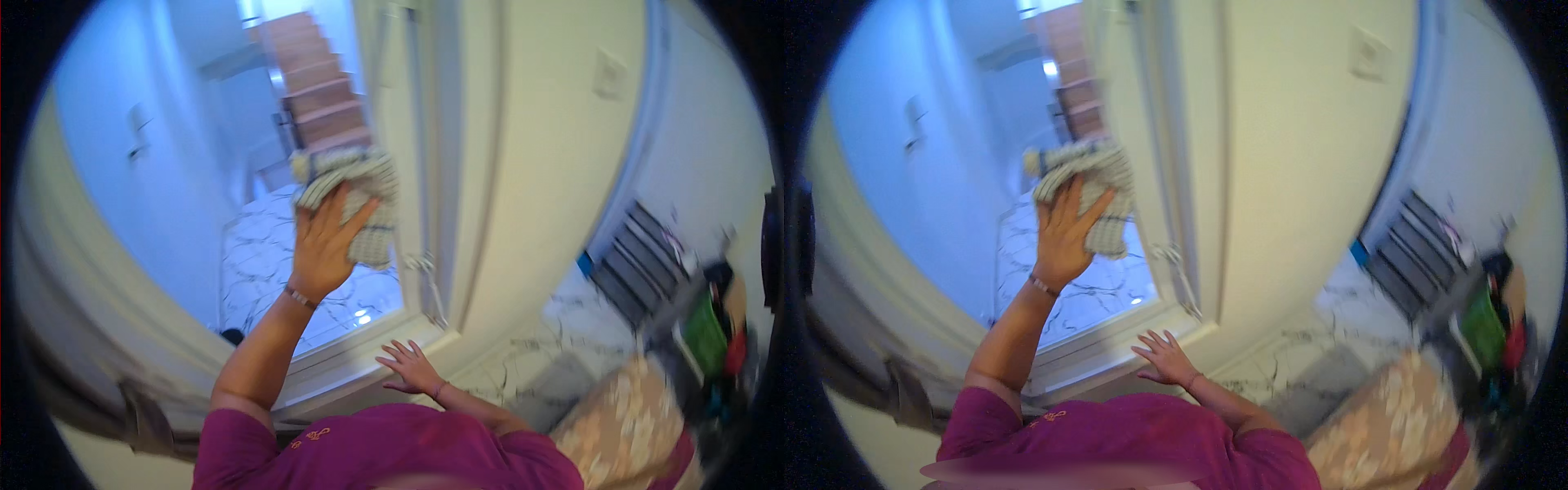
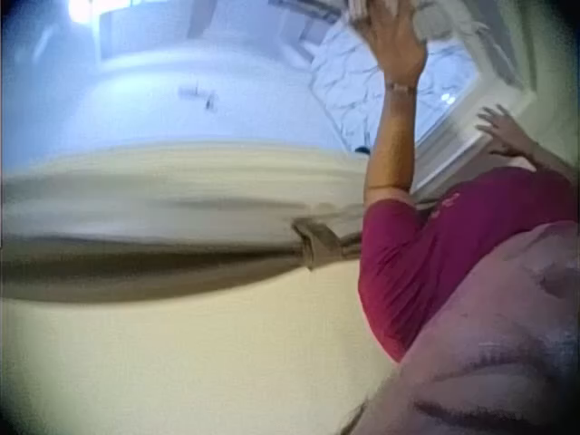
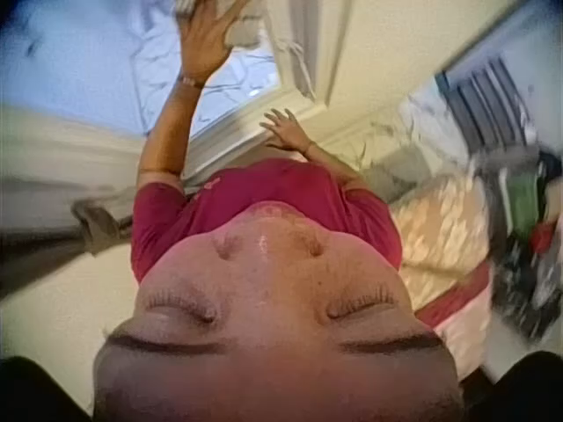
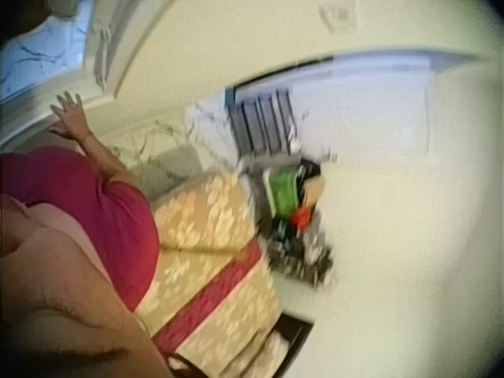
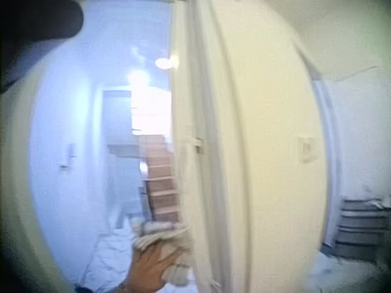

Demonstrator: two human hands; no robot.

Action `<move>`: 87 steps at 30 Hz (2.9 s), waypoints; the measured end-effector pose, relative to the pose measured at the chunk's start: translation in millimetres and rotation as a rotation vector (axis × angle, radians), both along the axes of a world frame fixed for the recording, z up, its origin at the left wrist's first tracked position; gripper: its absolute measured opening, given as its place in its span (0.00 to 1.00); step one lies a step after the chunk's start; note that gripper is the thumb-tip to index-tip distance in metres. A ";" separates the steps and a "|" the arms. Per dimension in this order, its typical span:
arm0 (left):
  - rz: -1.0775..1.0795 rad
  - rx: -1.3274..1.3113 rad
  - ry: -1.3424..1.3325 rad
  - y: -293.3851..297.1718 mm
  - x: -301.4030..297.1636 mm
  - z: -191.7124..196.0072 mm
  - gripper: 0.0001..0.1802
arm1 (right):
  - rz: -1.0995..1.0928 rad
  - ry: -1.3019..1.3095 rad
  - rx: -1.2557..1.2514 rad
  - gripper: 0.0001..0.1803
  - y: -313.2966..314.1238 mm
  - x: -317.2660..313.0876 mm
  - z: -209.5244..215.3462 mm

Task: The recorder wipes a window frame with a cloth and then sweeps the floor with a broom.

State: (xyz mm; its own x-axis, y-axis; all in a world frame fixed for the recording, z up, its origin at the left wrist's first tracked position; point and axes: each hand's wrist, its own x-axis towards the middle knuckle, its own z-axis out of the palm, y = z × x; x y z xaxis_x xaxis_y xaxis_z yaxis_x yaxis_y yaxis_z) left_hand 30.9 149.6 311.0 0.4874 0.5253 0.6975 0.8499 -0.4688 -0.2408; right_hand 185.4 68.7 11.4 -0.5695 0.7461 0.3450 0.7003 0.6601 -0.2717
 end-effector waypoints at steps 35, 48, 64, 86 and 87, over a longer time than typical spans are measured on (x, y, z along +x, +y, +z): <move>-0.959 -1.265 0.843 -17.9 489.1 -263.5 0.31 | -1.206 2.081 -0.403 0.32 -175.8 429.4 -1.8; -0.880 -1.343 0.995 141.5 731.4 -284.2 0.34 | -1.523 1.897 -0.138 0.26 -90.9 636.6 11.8; -0.694 -1.376 0.981 270.0 967.3 -348.5 0.34 | -1.725 1.684 -0.310 0.34 -40.3 892.0 -54.6; -0.806 -1.014 -0.464 561.9 1251.3 -263.0 0.31 | -1.478 1.555 -0.668 0.33 301.2 1216.4 -65.2; -0.845 -0.910 -0.508 575.6 1271.4 -259.4 0.32 | -1.466 1.528 -0.643 0.31 302.9 1213.3 -61.6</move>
State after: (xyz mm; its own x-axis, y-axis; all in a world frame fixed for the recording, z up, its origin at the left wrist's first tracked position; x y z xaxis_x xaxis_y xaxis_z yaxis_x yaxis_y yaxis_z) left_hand 1302.3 725.2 51.6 0.6836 0.5644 0.4628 0.1234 -0.7143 0.6889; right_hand 1398.7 371.6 -50.2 0.7178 0.4344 -0.5442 -0.4202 -0.3529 -0.8360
